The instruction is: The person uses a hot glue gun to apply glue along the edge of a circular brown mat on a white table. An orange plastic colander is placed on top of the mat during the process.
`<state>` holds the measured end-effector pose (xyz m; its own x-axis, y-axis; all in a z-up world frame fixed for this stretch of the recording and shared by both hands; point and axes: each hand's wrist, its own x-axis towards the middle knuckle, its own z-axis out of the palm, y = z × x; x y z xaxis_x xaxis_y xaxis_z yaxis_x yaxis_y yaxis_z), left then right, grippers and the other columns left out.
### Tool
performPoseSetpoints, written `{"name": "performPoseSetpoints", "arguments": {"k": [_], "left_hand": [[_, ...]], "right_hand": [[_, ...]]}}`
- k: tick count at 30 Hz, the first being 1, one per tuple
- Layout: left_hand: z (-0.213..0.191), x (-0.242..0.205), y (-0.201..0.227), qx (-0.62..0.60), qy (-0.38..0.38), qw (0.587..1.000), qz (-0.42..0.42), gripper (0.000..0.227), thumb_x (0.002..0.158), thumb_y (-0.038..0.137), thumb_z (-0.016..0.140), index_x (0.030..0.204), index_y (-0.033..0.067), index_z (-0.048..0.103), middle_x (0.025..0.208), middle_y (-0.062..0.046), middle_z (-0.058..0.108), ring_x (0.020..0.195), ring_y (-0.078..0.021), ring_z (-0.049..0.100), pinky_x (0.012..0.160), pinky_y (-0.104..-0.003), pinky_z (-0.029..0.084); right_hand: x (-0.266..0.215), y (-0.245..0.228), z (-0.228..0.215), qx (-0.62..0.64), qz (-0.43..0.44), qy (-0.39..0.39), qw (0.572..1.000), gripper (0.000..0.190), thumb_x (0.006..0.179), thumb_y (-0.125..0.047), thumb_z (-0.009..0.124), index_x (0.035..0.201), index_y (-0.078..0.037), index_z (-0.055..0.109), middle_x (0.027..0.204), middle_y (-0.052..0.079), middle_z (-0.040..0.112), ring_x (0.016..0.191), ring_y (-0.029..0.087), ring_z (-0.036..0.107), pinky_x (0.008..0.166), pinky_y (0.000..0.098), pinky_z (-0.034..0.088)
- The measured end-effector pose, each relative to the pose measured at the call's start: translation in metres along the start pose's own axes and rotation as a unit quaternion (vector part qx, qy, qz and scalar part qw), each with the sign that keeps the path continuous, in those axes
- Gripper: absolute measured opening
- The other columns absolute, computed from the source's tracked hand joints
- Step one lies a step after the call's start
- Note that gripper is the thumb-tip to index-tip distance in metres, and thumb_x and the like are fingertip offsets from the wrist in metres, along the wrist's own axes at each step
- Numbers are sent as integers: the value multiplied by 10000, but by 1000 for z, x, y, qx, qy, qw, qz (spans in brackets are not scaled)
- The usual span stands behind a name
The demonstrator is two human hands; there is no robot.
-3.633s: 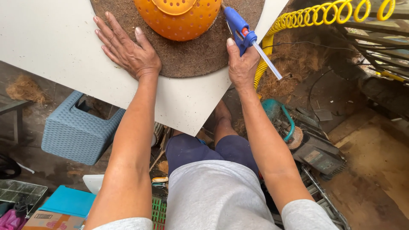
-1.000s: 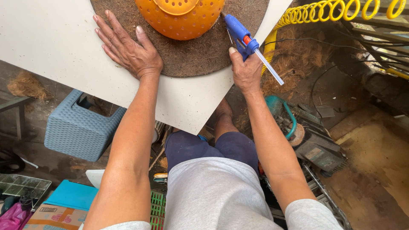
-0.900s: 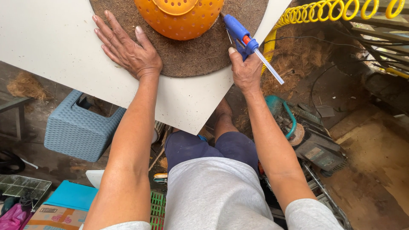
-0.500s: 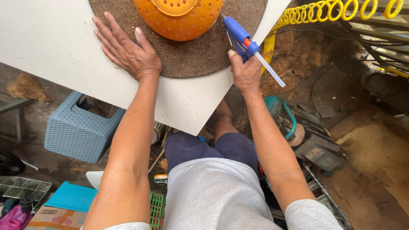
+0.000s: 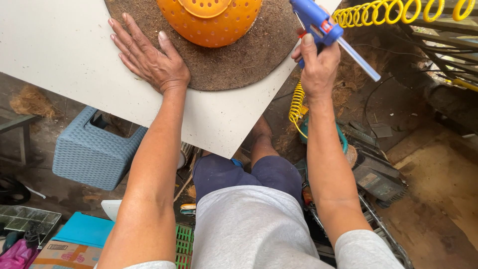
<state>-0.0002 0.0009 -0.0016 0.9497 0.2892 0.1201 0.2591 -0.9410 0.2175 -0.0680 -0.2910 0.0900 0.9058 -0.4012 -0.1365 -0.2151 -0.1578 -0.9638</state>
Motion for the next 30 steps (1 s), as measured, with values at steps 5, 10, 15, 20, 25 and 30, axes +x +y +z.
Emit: {"name": "performPoseSetpoints", "arguments": {"k": [5,10,15,20,25,30], "left_hand": [[-1,1,3,3,-2,1000,-2,607,1123,611,286,1653,361,130,1741,95,84,1669,-214,209,1374,-512,261],[0,0,1,-5,5,1000,-1,607,1120,619,283,1653,368,135,1741,104,83,1670,-210,206,1375,-514,259],[-3,2,3,18,-9,1000,-10,628,1103,626,293,1647,340,164,1734,78,118,1658,-226,247,1355,-510,288],[-2,1,2,2,-1,1000,-6,610,1116,613,293,1650,358,147,1738,93,107,1666,-215,227,1370,-508,279],[-4,0,3,3,-4,1000,-9,612,1112,616,285,1650,356,151,1739,91,107,1667,-216,224,1371,-511,273],[-2,1,2,8,-8,1000,-7,615,1116,614,290,1653,353,142,1740,90,97,1668,-218,220,1368,-507,278]], "right_hand": [[5,30,14,-4,3,-9,1000,384,1073,-346,534,1278,-30,455,1090,158,704,716,174,660,597,268,572],[-2,28,29,1,28,26,999,488,1062,-295,615,1448,-95,393,1032,124,692,735,176,682,603,273,564],[-7,32,35,44,5,22,999,484,1090,-272,612,1501,-166,379,1056,128,583,736,167,546,729,297,552],[-7,31,36,21,-21,21,999,481,1095,-326,598,1494,-166,382,1135,117,559,736,157,531,717,305,530],[-6,32,34,-38,-27,32,998,507,1080,-373,592,1485,-133,402,1399,90,514,929,171,560,892,314,519],[-2,31,33,-84,-48,40,995,496,1056,-384,598,1432,-104,438,1379,136,538,1265,274,553,1117,385,412]]}}
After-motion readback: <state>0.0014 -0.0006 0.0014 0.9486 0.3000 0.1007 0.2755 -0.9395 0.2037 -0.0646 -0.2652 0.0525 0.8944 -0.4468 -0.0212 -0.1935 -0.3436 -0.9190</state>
